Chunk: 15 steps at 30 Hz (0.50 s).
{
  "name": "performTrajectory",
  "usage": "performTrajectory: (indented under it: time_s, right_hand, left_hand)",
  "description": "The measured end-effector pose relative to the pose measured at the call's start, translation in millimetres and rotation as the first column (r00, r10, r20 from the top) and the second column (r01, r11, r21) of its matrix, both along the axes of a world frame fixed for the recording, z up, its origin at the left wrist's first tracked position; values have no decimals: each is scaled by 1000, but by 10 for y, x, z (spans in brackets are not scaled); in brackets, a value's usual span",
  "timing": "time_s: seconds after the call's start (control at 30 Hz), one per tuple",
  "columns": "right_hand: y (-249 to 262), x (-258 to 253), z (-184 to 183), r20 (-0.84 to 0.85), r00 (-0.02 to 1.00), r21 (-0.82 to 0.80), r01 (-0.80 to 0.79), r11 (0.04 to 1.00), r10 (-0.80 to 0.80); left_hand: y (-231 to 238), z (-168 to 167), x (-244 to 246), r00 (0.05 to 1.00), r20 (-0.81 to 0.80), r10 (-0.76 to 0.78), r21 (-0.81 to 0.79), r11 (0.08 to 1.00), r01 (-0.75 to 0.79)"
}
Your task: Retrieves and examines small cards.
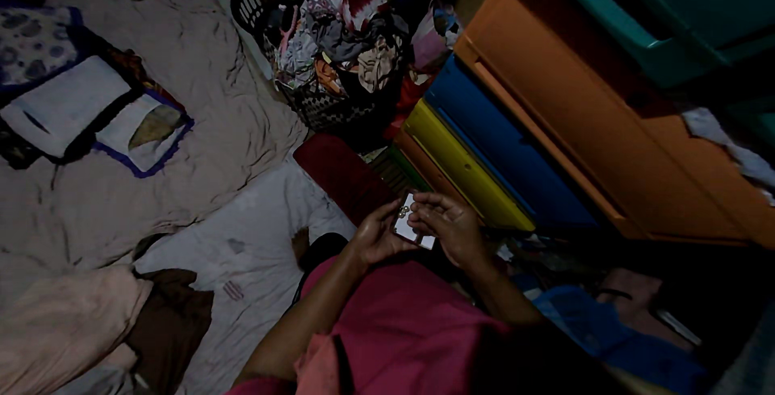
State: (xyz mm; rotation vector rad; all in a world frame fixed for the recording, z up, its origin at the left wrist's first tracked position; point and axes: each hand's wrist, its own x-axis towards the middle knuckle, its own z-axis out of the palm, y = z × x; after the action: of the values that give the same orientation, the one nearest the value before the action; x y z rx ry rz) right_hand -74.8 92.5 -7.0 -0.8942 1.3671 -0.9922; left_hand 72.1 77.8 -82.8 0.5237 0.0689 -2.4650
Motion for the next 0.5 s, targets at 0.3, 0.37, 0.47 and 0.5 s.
performTrajectory:
  time_s: [0.3, 0.37, 0.47, 0.5]
  right_hand:
    - [26, -35, -132, -155, 987, -231, -76, 970, 41]
    - [28, -39, -161, -168, 985, -262, -87, 961, 43]
    - [31, -45, -182, -201, 978, -296, -112, 948, 53]
    - [31, -48, -187, -212, 976, -309, -122, 943, 57]
  left_hand:
    - [-20, -11, -22, 1000, 1, 1, -21, 1000, -1]
    - [-27, -2, -30, 1000, 15, 4, -9, 1000, -4]
    - [-31, -12, -29, 1000, 10, 0, -9, 1000, 0]
    - [-33, -13, -27, 1000, 2, -1, -13, 1000, 1]
